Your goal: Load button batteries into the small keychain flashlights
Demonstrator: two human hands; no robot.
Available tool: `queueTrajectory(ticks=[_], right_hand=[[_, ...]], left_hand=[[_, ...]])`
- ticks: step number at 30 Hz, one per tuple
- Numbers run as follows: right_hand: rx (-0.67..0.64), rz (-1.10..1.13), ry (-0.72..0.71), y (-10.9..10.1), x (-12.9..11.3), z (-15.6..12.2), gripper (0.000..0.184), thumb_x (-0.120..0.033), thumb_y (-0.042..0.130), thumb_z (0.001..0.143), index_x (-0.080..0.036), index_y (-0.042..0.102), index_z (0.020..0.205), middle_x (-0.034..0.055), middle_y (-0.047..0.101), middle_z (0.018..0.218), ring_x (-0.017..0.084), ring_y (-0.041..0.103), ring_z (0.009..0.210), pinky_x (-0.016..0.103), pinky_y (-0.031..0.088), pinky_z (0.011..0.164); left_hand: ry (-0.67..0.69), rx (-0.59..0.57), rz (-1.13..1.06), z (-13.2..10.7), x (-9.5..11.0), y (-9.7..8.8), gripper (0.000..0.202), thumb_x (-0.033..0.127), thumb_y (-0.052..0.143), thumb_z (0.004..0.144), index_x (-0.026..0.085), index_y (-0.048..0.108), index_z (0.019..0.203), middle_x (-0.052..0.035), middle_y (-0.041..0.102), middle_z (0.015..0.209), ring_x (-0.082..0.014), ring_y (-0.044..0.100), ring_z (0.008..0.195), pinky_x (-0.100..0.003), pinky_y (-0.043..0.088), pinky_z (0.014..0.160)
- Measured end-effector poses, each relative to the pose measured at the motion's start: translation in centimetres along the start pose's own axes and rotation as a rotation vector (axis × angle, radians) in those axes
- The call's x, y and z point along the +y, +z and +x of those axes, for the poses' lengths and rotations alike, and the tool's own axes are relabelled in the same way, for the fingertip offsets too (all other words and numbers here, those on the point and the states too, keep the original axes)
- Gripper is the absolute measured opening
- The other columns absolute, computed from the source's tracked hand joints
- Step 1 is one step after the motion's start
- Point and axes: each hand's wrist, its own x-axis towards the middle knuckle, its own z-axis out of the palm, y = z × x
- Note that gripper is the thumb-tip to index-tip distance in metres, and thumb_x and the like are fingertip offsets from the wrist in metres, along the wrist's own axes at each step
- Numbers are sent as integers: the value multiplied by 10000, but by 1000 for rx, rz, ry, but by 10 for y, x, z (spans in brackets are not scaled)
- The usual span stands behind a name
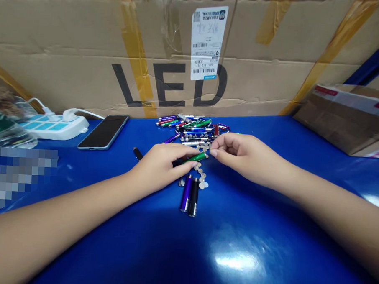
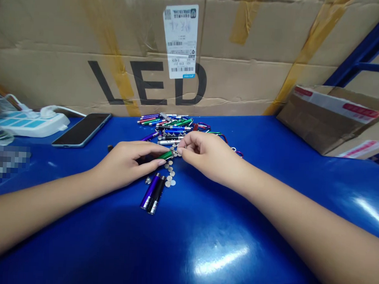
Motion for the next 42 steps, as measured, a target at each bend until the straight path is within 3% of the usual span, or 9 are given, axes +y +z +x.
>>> queueTrajectory(ticks=[3,8,15,19,23,30,37,42], right_hand=[[9,99,-28,6,-1,0,189,-358,545,835,-182,611,854,-19,552,659,122,474,588,251,365,531],[115,36,-82,10,-3,-1,161,-306,596,817,-169,674,783,-10,598,627,123,516,584,250,390,531],[111,-84,-234,-3,-11,-7,253,-213,520,862,-213,742,983,23,753,935,171,672,855,279,498,753],[116,-130,-212,-9,-11,-8,254,-253,522,884,-207,736,1013,35,749,938,178,675,851,289,509,754],[156,-259,-285,-8,-1,-3,223,-259,523,898,-203,716,994,58,718,966,194,647,893,325,500,788],[22,-478,-441,1,10,3,236,-196,474,909,-147,671,1028,125,672,1072,245,590,1028,426,443,942],[-77,-482,-580,18,-6,4,434,-424,416,961,-170,589,1268,139,539,1367,292,452,1273,509,331,1063],[-129,-513,-572,30,-14,6,519,-500,374,959,-140,593,1263,162,541,1362,318,390,1322,552,252,1100]], left_hand=[[11,-6,-8,0,1,-1,260,246,617,861,210,697,1105,-11,746,1026,-160,693,932,-247,530,842],[-37,5,-14,1,2,-2,237,237,625,856,212,707,1077,-9,750,995,-153,695,892,-240,527,837],[-123,37,-41,2,2,-3,255,249,624,856,229,702,1099,-3,751,973,-158,692,875,-264,536,843],[-176,75,-59,1,1,-4,258,297,622,861,243,703,1100,-7,746,998,-167,692,866,-278,542,849],[-219,115,-80,1,1,-4,255,341,603,875,243,707,1086,-17,738,1040,-179,692,880,-292,551,849],[-319,234,-137,2,3,-5,313,363,619,860,210,684,1125,-48,725,1095,-209,689,956,-300,574,808],[-292,351,-210,2,1,-3,325,338,607,870,174,662,1145,-70,710,1128,-211,679,991,-329,555,881],[-287,338,-179,3,2,-3,329,337,605,865,178,662,1147,-67,708,1134,-211,675,1001,-319,555,874]])
